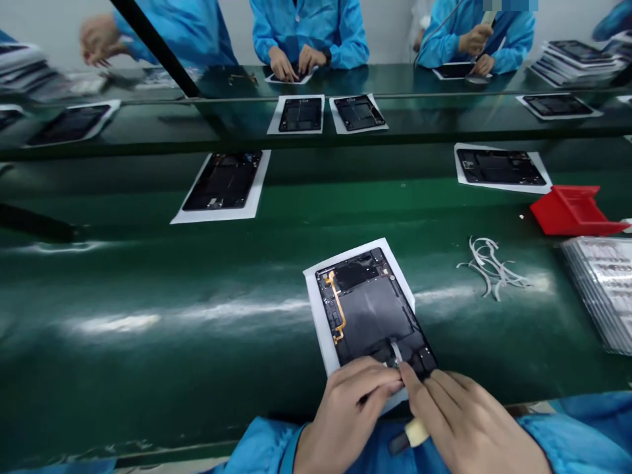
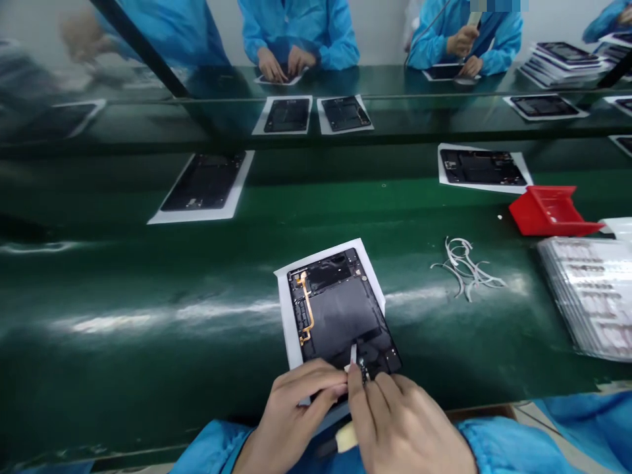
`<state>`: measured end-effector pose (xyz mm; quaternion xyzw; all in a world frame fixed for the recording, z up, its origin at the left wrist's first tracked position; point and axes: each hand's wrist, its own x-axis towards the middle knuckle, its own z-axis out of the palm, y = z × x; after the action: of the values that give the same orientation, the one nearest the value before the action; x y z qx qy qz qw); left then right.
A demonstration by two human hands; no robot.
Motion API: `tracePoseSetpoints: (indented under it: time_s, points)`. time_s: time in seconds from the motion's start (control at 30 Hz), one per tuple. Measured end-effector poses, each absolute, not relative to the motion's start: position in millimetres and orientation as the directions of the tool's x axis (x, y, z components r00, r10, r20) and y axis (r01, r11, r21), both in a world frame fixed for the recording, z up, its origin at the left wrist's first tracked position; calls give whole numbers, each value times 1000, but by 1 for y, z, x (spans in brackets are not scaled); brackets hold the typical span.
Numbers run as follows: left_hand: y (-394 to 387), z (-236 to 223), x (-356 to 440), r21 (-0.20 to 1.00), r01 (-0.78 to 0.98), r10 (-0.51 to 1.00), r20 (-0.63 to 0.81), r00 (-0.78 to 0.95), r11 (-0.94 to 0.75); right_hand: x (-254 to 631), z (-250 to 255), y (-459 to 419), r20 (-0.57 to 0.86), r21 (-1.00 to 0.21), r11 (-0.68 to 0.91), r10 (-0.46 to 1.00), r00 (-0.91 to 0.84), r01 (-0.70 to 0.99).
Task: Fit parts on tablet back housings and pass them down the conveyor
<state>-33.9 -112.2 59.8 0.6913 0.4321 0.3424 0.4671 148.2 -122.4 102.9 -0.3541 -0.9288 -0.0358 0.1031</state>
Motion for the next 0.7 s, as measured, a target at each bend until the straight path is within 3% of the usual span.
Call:
tracePoseSetpoints:
  time_s: [0.07,0.2,0.27,0.57,0.7]
  points:
    - [-114,64,-37,923,301,909,102,403,-237,149,104,-123,225,-27,744,655,-721,667]
    - [-115,69,-47,920,286,915,151,375,-269,161,99,-125,193,-244,711,702,-685,660]
    - [-115,69,-49,928,268,919,151,365,-259,165,98,-125,177,-278,712,697,-695,644]
    - [-110,68,-32,869,330,891,229,392,-368,150,115,-120,231,-7,731,665,-710,682]
    - [-111,66,-33,832,347,866,276,418,-433,155,107,-123,232,-27,722,678,-698,692]
